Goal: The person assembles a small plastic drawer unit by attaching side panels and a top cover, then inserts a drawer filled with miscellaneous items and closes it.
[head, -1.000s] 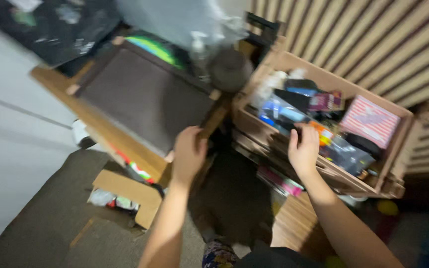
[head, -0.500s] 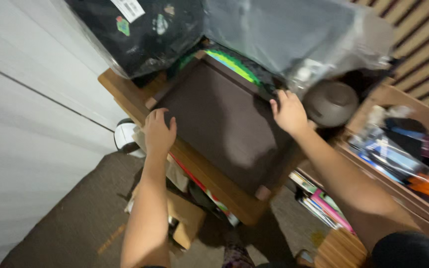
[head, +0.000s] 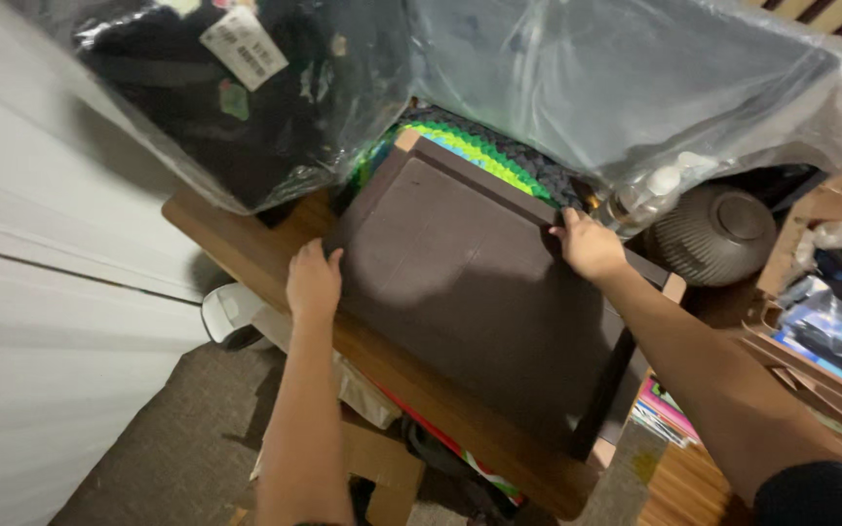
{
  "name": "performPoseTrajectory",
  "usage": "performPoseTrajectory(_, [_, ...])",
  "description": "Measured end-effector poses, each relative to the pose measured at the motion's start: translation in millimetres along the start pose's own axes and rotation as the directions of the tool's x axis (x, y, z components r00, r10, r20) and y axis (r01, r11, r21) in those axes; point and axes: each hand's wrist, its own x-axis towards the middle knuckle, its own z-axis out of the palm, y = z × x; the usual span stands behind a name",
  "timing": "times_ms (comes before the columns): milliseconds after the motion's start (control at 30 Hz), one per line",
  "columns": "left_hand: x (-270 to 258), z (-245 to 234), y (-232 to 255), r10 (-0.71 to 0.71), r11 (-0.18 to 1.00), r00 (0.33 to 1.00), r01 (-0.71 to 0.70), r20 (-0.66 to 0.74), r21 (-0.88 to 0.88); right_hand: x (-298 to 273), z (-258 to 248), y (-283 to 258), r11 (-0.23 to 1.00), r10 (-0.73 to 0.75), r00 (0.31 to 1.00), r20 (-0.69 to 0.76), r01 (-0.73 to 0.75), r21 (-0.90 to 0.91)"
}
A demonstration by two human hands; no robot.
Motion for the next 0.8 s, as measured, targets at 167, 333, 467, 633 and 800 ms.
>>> performPoseTrajectory(167, [-30.8,-48.4,12.6,0.002,0.999,0.996,-0.007,-0.086,-0.053,-23.9,-34.3,-13.1,0.991,-0.133,0.968,-0.213,0.127,-0.045])
performPoseTrajectory(333, [-91.1,-112.8,53.6,-0.024,1.0,0.985,0.024,-0.169,-0.002,-70.4,-105.4,-15.4,0.989,-0.145,0.957,-0.253,0.133,-0.064])
performPoseTrajectory(467, [-149.0,-150.7,99.7,-0.044,0.995,0.975,0.062,-0.217,0.075,-129.6,-162.7,-0.7,0.984,-0.173,0.928,-0.331,0.175,-0.022])
performPoseTrajectory(633, [-219.4,-178.4,161.0,-0.007,0.991,0.977,0.036,-0.211,0.132,-204.0,-223.2,38.6,0.983,-0.179,0.913,-0.367,0.183,-0.023])
performPoseTrajectory(800, [-282.5,-175.3,233.1,0.091,0.993,0.964,-0.067,-0.249,0.1,-281.9,-263.4,111.8,0.987,-0.16,0.912,-0.379,0.144,-0.072])
